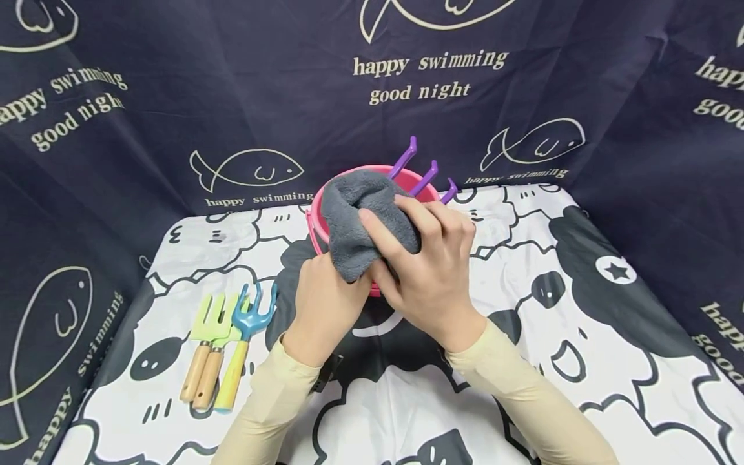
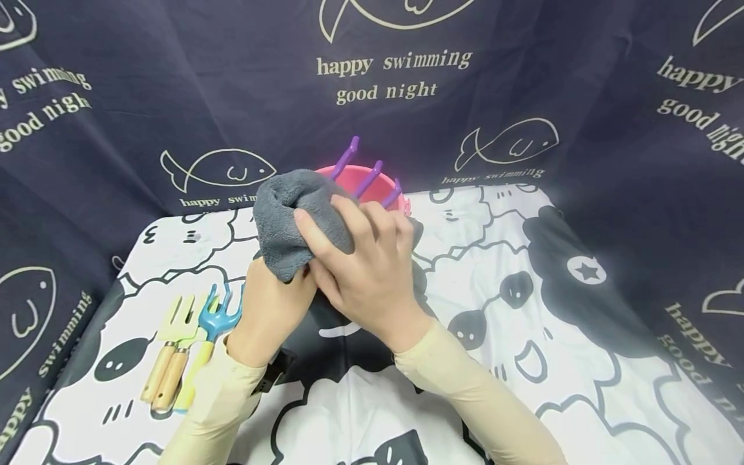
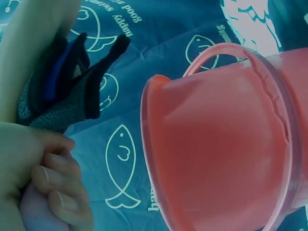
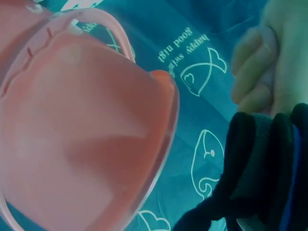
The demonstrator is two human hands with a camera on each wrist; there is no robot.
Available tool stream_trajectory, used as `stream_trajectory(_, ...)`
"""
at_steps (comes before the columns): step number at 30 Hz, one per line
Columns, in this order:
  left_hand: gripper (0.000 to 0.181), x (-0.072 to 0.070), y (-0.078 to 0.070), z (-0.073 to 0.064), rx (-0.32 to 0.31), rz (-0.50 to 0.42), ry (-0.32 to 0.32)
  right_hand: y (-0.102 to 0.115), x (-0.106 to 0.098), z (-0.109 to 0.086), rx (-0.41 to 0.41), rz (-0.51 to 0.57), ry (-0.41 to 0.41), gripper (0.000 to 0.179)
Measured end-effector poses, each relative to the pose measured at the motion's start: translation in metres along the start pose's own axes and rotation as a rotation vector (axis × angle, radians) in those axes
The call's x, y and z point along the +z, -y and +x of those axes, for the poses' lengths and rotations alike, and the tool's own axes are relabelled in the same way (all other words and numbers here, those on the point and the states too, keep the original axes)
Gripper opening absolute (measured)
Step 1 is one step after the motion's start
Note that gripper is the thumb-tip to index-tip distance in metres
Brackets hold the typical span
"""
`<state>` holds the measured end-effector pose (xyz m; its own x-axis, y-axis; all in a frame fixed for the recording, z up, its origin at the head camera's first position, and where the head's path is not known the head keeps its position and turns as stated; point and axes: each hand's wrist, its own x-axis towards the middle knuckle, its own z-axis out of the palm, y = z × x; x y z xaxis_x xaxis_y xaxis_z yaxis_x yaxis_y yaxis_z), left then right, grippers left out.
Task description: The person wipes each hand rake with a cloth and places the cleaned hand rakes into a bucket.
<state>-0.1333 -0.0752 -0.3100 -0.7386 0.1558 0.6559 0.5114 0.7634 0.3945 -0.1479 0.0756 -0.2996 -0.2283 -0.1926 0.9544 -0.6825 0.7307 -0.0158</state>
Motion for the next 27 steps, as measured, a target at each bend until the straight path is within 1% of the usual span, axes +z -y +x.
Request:
stream_trajectory(2, 0.023, 0.000, 0.001, 0.000, 0.006, -0.025, 0.011, 0.000, 0.003, -0.001, 0.005, -0.004, -0.013, 0.041)
stream_trajectory(3, 0.024, 0.000, 0.001, 0.000, 0.015, -0.019, 0.017, -0.001, 0.003, -0.002, 0.012, -0.008, -0.020, 0.040)
stream_trajectory(6, 0.021, 0.001, 0.001, 0.000, 0.075, 0.038, 0.026, -0.003, 0.003, -0.003, 0.045, -0.026, -0.038, 0.039)
stream_trajectory(10, 0.021, 0.004, -0.001, 0.000, 0.117, 0.084, 0.031, -0.007, 0.000, -0.003, 0.056, -0.060, -0.031, 0.039)
stream_trajectory(14, 0.027, 0.008, -0.002, 0.001, 0.128, 0.106, 0.046, -0.012, -0.003, 0.000, 0.062, -0.048, -0.017, 0.039)
stream_trajectory(16, 0.024, 0.010, -0.004, 0.002, 0.139, 0.126, 0.045, -0.016, -0.004, 0.002, 0.077, -0.035, -0.035, 0.038)
stream_trajectory(18, 0.019, 0.011, -0.005, 0.003, 0.158, 0.144, 0.038, -0.022, -0.005, 0.004, 0.110, -0.021, -0.072, 0.037)
stream_trajectory(21, 0.016, 0.012, -0.006, 0.005, 0.181, 0.170, 0.026, -0.032, -0.007, 0.007, 0.182, -0.001, -0.129, 0.036)
stream_trajectory(24, 0.017, 0.012, -0.006, 0.004, 0.198, 0.175, 0.037, -0.041, -0.010, 0.010, 0.241, 0.025, -0.142, 0.036)
stream_trajectory(27, 0.017, 0.012, -0.006, 0.004, 0.200, 0.172, 0.047, -0.044, -0.013, 0.012, 0.265, 0.053, -0.134, 0.036)
